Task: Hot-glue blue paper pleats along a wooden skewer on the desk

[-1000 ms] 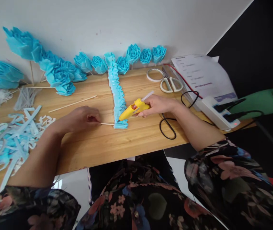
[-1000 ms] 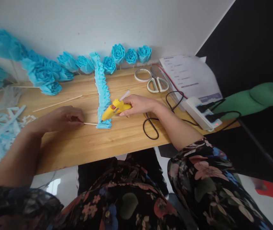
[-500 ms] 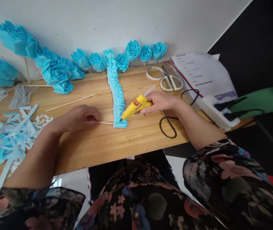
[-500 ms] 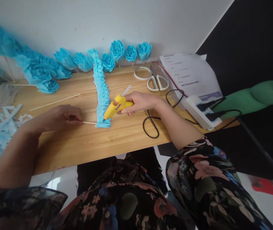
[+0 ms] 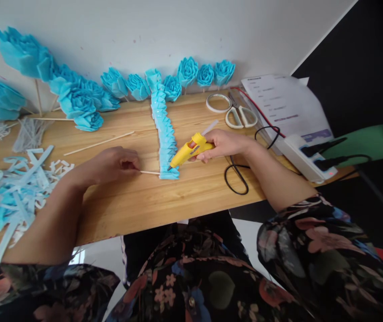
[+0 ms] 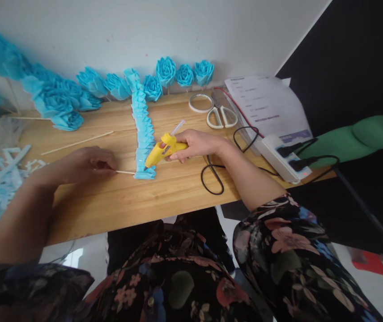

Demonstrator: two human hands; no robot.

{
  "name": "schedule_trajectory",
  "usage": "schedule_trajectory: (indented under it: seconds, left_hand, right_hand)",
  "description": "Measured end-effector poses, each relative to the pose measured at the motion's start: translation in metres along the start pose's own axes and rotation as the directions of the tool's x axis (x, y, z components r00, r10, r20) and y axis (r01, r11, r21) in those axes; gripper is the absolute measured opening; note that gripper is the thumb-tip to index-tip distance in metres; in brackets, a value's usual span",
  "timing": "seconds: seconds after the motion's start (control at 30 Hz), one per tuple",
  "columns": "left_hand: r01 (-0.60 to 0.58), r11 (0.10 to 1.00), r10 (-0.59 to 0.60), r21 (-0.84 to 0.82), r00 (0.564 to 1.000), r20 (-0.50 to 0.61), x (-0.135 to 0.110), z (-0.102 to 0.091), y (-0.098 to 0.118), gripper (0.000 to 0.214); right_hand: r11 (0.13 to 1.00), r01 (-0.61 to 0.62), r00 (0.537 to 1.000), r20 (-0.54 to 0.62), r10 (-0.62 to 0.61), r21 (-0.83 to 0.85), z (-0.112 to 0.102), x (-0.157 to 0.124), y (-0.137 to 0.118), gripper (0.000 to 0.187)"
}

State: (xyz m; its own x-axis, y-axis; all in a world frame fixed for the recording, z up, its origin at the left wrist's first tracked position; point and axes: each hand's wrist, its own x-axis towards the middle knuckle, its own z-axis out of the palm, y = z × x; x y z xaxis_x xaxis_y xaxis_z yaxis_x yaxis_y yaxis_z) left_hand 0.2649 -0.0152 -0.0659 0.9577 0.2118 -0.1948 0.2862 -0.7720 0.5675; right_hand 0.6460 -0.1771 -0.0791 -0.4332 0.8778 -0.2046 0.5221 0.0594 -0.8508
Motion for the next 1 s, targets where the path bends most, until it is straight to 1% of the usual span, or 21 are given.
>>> schedule_trajectory:
  seconds: [0.2,0.37,0.47,0.63,0.7,0.87,1.0]
  left_hand:
    - [-0.006,1.000,0.006,-0.001,1.000,0.002,0.000,0.000,0.000,0.028]
    - [-0.005,1.000,0.005,0.011,1.000,-0.001,0.001,0.000,0.001,0.030]
    - [0.004,1.000,-0.004,0.007,1.000,0.003,0.001,0.000,0.002,0.030]
    - [0.029,0.999,-0.029,0.028,0.999,0.021,0.001,0.000,0.000,0.029]
    - [0.027,0.999,-0.027,0.023,0.999,0.022,0.001,0.001,-0.001,0.027]
    - [0.001,1.000,-0.001,-0.009,1.000,0.012,0.001,0.001,-0.002,0.025]
    - [0.013,1.000,-0.013,-0.004,1.000,0.006,0.001,0.000,0.001,0.026]
  right_hand:
    - [0.999,-0.012,1.000,-0.009,0.012,0.041,0.001,0.000,-0.001,0.056]
    - [0.999,-0.037,0.999,-0.007,0.037,0.036,0.000,-0.001,-0.003,0.052]
    - [0.999,-0.032,0.999,-0.009,0.032,0.029,-0.001,-0.001,-0.002,0.051]
    - [0.998,0.009,1.000,-0.029,-0.007,0.064,0.004,0.001,-0.002,0.057]
    - [0.997,0.031,0.998,-0.049,-0.028,0.071,0.005,0.002,-0.003,0.054]
    - [0.993,0.042,0.997,-0.075,-0.033,0.114,0.004,-0.003,-0.007,0.047]
    - [0.996,0.014,0.998,-0.060,-0.009,0.092,0.000,-0.006,-0.009,0.046]
